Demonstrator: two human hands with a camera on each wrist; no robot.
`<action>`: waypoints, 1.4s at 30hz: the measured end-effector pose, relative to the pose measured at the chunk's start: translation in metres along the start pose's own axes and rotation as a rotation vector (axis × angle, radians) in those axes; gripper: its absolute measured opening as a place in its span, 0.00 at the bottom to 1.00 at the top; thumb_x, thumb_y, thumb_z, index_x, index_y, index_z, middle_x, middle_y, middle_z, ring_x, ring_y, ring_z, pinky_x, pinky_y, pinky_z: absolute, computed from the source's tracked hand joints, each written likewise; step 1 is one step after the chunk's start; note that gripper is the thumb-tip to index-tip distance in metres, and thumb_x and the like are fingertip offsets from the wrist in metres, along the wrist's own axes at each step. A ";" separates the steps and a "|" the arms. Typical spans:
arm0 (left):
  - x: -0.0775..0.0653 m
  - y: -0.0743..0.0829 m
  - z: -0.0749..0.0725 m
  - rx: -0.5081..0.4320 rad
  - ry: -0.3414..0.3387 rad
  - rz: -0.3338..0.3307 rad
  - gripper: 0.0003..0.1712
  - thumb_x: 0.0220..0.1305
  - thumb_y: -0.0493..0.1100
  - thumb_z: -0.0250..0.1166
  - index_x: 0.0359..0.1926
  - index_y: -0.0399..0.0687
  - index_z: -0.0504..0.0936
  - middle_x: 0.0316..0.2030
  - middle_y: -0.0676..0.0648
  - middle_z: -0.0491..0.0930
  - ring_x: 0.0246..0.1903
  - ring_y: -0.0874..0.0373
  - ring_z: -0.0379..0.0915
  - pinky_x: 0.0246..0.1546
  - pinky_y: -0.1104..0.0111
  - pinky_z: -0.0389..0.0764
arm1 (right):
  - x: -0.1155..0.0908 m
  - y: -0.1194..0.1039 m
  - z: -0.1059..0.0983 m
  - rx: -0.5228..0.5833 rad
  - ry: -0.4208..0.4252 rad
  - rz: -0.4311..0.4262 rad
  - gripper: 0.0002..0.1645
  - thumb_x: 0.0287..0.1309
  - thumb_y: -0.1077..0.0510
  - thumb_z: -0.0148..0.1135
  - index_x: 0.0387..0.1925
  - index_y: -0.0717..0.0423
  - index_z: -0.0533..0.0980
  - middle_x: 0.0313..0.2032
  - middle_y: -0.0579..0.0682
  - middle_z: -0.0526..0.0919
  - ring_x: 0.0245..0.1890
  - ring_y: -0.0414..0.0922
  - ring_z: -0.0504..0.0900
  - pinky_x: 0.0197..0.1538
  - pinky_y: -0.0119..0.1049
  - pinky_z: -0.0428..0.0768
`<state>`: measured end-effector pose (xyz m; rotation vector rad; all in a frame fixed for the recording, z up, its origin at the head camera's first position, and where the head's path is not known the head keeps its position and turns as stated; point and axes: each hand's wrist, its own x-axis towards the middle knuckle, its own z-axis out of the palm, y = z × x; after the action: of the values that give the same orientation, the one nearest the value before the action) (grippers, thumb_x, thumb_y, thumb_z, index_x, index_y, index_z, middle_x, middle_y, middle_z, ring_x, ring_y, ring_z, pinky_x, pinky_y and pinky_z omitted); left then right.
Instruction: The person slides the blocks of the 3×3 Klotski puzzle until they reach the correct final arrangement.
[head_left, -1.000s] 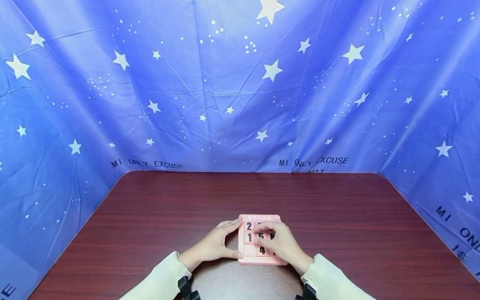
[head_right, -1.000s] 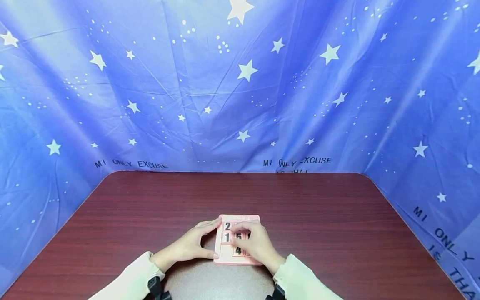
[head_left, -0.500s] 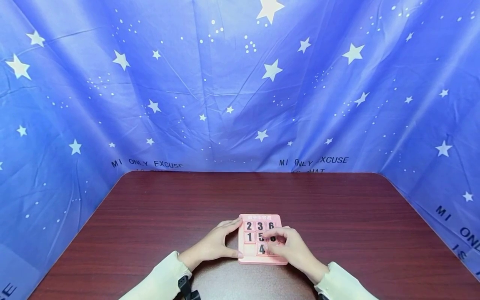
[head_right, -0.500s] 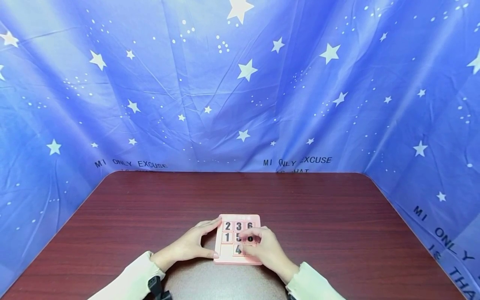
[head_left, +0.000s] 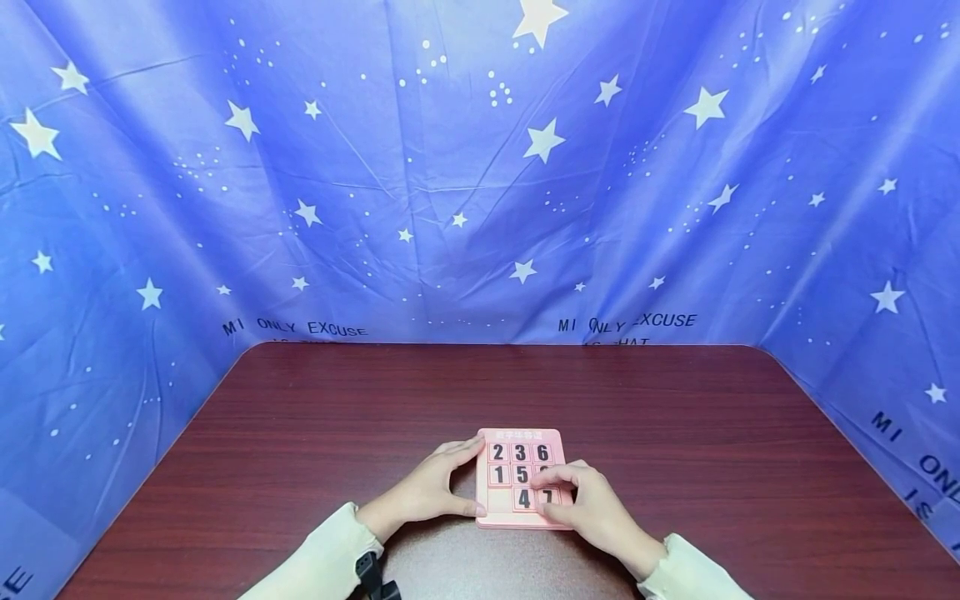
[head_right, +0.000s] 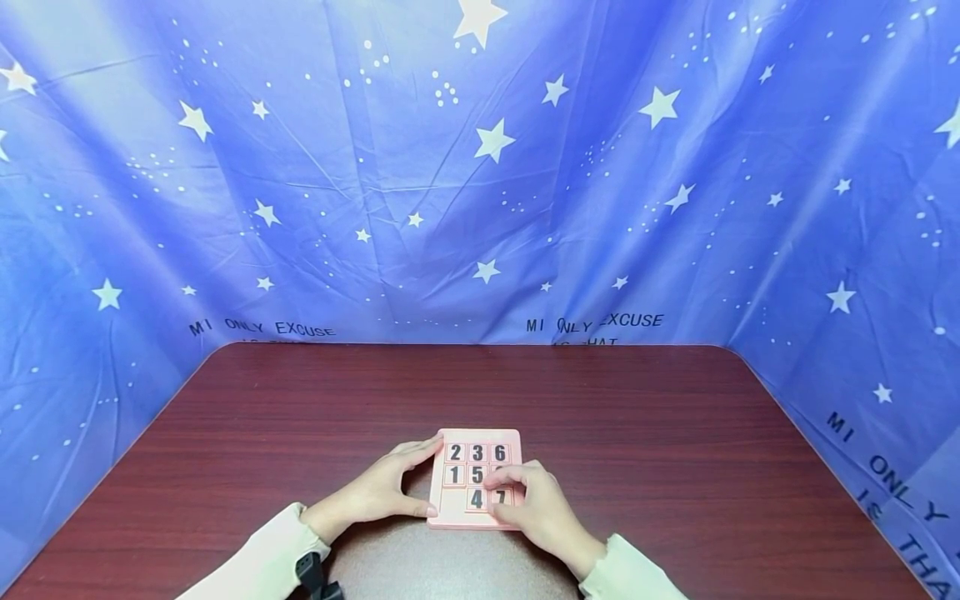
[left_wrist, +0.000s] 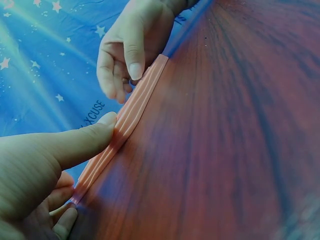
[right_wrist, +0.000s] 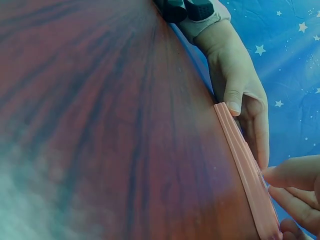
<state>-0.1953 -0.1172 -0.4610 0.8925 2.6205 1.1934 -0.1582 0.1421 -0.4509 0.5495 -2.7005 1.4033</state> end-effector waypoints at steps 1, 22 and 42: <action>0.000 0.000 0.000 -0.002 -0.001 -0.006 0.55 0.42 0.53 0.76 0.69 0.39 0.60 0.70 0.47 0.57 0.65 0.49 0.55 0.65 0.51 0.57 | 0.000 0.000 0.000 -0.003 0.003 0.002 0.13 0.39 0.61 0.72 0.33 0.46 0.84 0.33 0.43 0.77 0.36 0.38 0.73 0.40 0.30 0.72; -0.001 0.001 -0.001 0.012 0.008 0.016 0.54 0.43 0.53 0.76 0.68 0.37 0.61 0.69 0.44 0.58 0.65 0.47 0.57 0.64 0.51 0.59 | -0.003 0.000 0.008 -0.051 0.093 -0.040 0.15 0.35 0.63 0.73 0.32 0.46 0.86 0.28 0.42 0.74 0.28 0.34 0.67 0.28 0.27 0.68; 0.000 0.001 0.000 0.005 0.006 0.010 0.54 0.43 0.53 0.76 0.68 0.38 0.61 0.69 0.45 0.59 0.65 0.48 0.56 0.64 0.51 0.59 | 0.000 -0.007 0.026 0.001 0.128 0.042 0.15 0.34 0.60 0.75 0.30 0.44 0.86 0.29 0.44 0.72 0.31 0.37 0.66 0.32 0.27 0.66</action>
<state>-0.1947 -0.1170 -0.4600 0.9060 2.6277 1.1941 -0.1527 0.1178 -0.4604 0.3908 -2.6256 1.3977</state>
